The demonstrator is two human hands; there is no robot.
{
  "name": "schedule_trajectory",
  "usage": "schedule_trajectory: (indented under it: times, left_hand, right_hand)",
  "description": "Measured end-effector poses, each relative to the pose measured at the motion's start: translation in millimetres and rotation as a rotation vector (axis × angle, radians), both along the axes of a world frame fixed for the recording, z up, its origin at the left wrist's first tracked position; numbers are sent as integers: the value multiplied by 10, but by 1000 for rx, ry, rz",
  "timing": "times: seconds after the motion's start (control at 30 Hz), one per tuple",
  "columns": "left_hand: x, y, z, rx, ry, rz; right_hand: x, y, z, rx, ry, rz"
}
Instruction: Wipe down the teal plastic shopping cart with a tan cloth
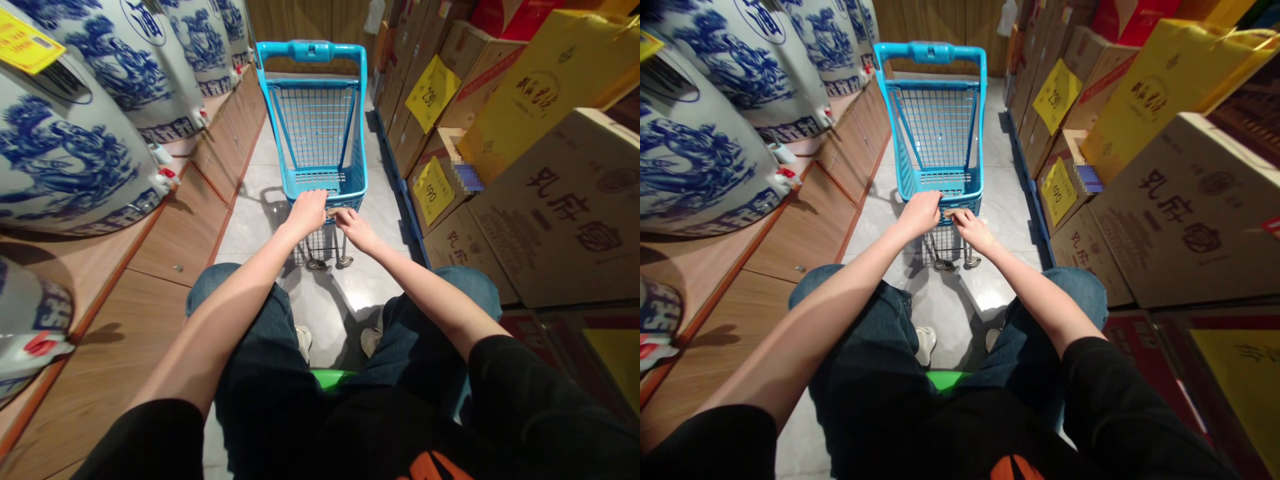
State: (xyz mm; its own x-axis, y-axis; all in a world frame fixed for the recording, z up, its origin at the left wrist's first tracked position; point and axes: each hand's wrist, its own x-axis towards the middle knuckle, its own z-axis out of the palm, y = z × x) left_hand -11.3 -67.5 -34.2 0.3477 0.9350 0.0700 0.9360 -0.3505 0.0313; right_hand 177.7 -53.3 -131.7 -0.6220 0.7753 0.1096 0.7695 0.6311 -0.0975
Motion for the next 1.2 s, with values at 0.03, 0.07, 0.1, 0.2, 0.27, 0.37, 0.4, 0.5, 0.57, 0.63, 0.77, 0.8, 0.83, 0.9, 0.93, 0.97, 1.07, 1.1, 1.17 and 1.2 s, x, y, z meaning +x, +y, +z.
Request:
schedule_trajectory:
  times: [0.03, 0.07, 0.1, 0.2, 0.27, 0.37, 0.4, 0.5, 0.57, 0.63, 0.77, 0.8, 0.83, 0.9, 0.93, 0.97, 1.07, 1.1, 1.17, 1.2]
  left_hand:
    - [-8, -1, -3, 4, 5, -4]
    - [-14, -2, -5, 8, 10, -7]
    - [-19, -4, -6, 11, 14, -8]
    - [-15, -11, -2, 14, 14, 7]
    - [-1, -15, 5, 3, 16, 25]
    - [18, -18, 18, -5, 12, 30]
    - [23, -20, 22, -4, 9, 27]
    - [29, -29, 40, -10, 8, 19]
    - [30, -38, 52, -17, 14, 22]
    - [32, -47, 62, -21, 17, 26]
    - [47, -61, 74, -39, 12, 33]
    - [51, -63, 78, -42, 11, 35]
    - [55, -66, 83, -42, 10, 35]
    - [58, -71, 97, -41, 13, 32]
    - [57, -74, 104, -40, 15, 28]
    - [54, -76, 111, -40, 16, 25]
    - [43, -79, 127, -40, 19, 22]
    - [40, -80, 130, -41, 19, 22]
    - [40, -82, 131, -45, 19, 27]
    - [42, -83, 131, -48, 17, 29]
  right_hand:
    - [-16, -24, -16, -34, -33, -6]
    - [-29, -39, -23, -53, -50, -10]
    - [-37, -45, -19, -54, -51, -11]
    - [-34, -10, 34, 32, 24, 4]
    - [-18, 30, 59, 115, 93, 8]
    - [5, 53, 0, 145, 110, 19]
    - [10, 47, -43, 120, 84, 27]
    - [21, 14, -170, 14, -13, 30]
    - [28, 11, -202, -5, -28, 32]
    - [37, 34, -180, 38, 15, 52]
    - [51, 95, -109, 175, 153, 63]
    - [54, 101, -116, 190, 161, 56]
    - [58, 102, -137, 190, 151, 51]
    - [68, 92, -214, 155, 99, 48]
    - [74, 86, -259, 131, 69, 52]
    - [79, 82, -299, 110, 46, 55]
    - [91, 93, -346, 103, 50, 65]
    - [94, 102, -334, 120, 73, 71]
    - [100, 118, -284, 169, 136, 78]
    - [104, 122, -259, 192, 164, 80]
